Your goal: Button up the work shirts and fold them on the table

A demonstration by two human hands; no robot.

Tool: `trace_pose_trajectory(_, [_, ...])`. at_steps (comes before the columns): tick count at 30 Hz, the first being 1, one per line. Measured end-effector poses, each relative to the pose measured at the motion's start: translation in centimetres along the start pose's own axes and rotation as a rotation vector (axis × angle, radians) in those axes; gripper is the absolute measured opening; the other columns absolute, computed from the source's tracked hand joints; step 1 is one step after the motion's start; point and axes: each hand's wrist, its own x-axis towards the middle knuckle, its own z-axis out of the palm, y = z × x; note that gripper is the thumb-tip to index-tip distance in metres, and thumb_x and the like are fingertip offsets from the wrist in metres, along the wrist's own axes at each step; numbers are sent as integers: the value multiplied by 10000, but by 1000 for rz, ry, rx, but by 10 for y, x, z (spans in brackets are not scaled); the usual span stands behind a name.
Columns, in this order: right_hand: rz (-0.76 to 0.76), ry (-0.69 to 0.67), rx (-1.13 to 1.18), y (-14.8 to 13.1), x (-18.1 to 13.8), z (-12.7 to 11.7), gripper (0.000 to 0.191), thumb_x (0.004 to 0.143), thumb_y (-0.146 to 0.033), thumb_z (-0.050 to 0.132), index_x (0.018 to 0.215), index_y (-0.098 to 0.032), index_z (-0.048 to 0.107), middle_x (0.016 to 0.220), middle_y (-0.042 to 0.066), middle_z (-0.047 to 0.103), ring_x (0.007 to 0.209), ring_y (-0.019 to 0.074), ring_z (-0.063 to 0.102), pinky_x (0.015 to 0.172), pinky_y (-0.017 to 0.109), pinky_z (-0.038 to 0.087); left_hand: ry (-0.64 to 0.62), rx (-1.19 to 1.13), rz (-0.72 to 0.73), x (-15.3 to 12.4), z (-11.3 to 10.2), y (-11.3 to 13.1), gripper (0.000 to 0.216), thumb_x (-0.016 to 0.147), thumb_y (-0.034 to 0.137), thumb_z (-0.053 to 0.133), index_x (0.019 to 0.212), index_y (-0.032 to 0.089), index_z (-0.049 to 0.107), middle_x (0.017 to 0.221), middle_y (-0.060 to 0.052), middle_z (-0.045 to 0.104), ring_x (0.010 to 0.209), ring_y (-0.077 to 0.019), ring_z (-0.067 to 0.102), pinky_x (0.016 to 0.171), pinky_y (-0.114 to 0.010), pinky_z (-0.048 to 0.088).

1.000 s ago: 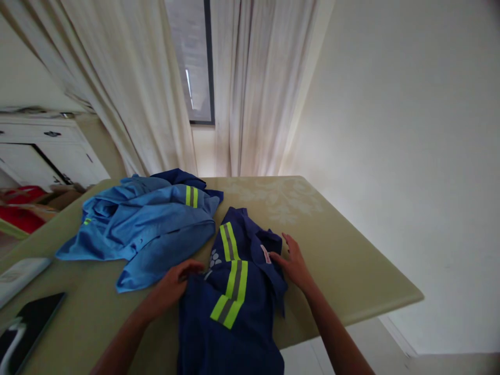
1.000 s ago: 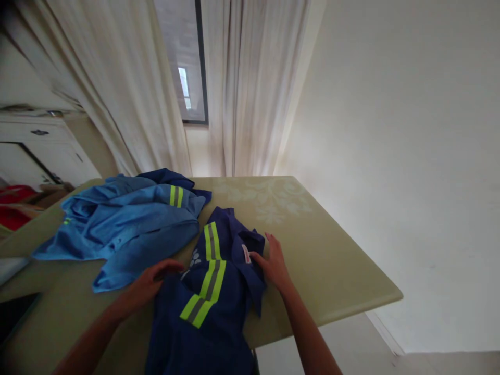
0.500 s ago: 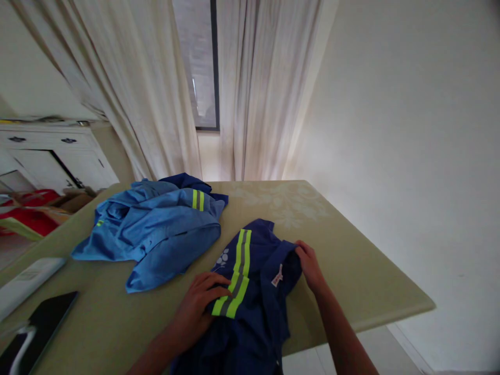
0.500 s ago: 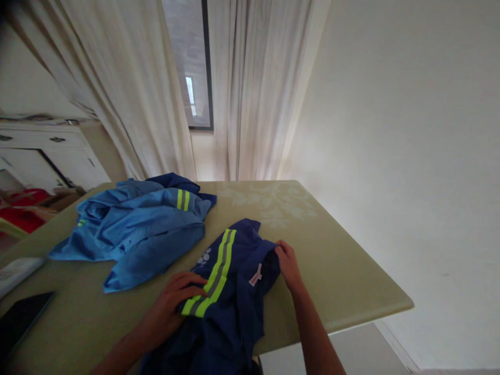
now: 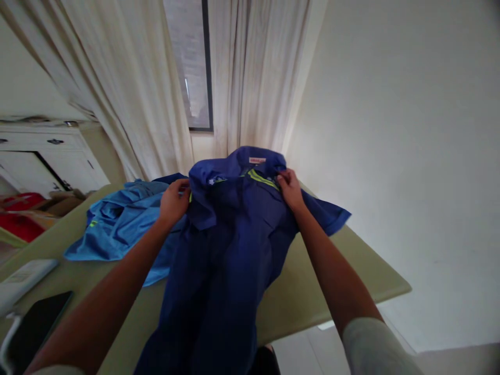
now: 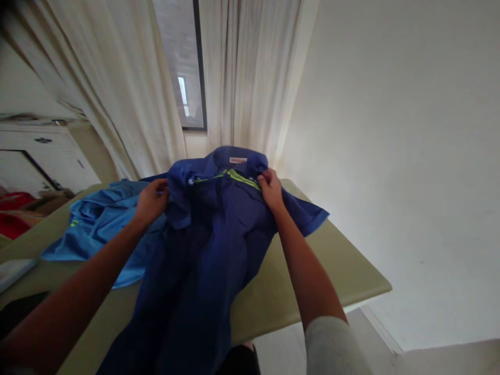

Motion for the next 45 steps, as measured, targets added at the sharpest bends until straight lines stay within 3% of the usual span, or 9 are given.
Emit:
trace_pose_trajectory(8, [71,-527,-354,49,-236,10,535,960,-521,595,1446,-304,545,1512,71,527,1393,285,487,1171,487,397,-296,216,38,-246,3,-115,512,899,488,599,1375,301,573,1366,-58,655,1255,-310,617,1078,-481,501])
trace_pose_trajectory(11, [103,-688,-527,47,-303,5,620,972,-504,590,1546,-329,434,1617,46,398,1462,293,407,1215,506,344,-321,310,11,-303,0,-139,494,945,473,543,1412,313,538,1405,-49,628,1269,-296,608,1067,-514,512])
trace_pose_trajectory(17, [15,-763,-691,71,-286,-11,536,1000,-375,544,1529,-355,459,1590,16,446,1442,263,445,1232,508,312,-347,314,105,-284,18,-75,403,980,460,533,1345,304,603,1430,-60,583,1275,-275,578,1073,-493,505])
trace_pose_trajectory(20, [42,-631,-804,99,-249,-43,450,1009,-349,483,1450,-310,563,1496,73,556,1370,288,528,1203,574,320,-441,321,300,-278,39,-43,586,906,489,658,1456,340,520,1569,-62,461,1348,-321,511,1092,-530,470])
trace_pose_trajectory(24, [95,-404,-822,105,-230,-87,469,987,-447,511,1400,-243,601,1433,133,598,1337,320,542,1151,564,385,-536,265,341,-283,56,-35,317,963,363,605,1275,332,652,1364,-27,647,1196,-249,612,1072,-470,480])
trace_pose_trajectory(28, [123,-602,-635,76,-258,-99,596,904,-494,649,1452,-282,547,1461,100,576,1347,295,528,1142,494,417,-503,187,276,-286,58,-24,247,992,356,563,1203,305,680,1298,-40,669,1178,-239,612,1049,-445,489])
trace_pose_trajectory(32, [120,-680,-610,63,-280,-91,615,798,-319,712,1401,-281,603,1445,91,591,1336,315,527,1156,512,384,-635,76,373,-294,62,13,593,841,574,727,1359,317,595,1392,-64,614,1241,-296,574,1062,-478,485])
trace_pose_trajectory(38, [140,-184,-486,66,-265,-110,335,835,-243,465,1068,-207,703,987,70,746,909,232,682,869,371,528,-648,100,325,-300,74,31,238,930,262,635,1160,279,696,1173,-50,700,1056,-244,657,987,-458,520])
trace_pose_trajectory(45, [364,377,-245,58,-273,-130,324,879,-458,545,979,-175,665,857,22,690,817,185,590,747,282,458,-300,-161,75,-309,49,-3,206,987,346,580,1064,280,759,1067,-49,727,1001,-203,680,945,-364,546])
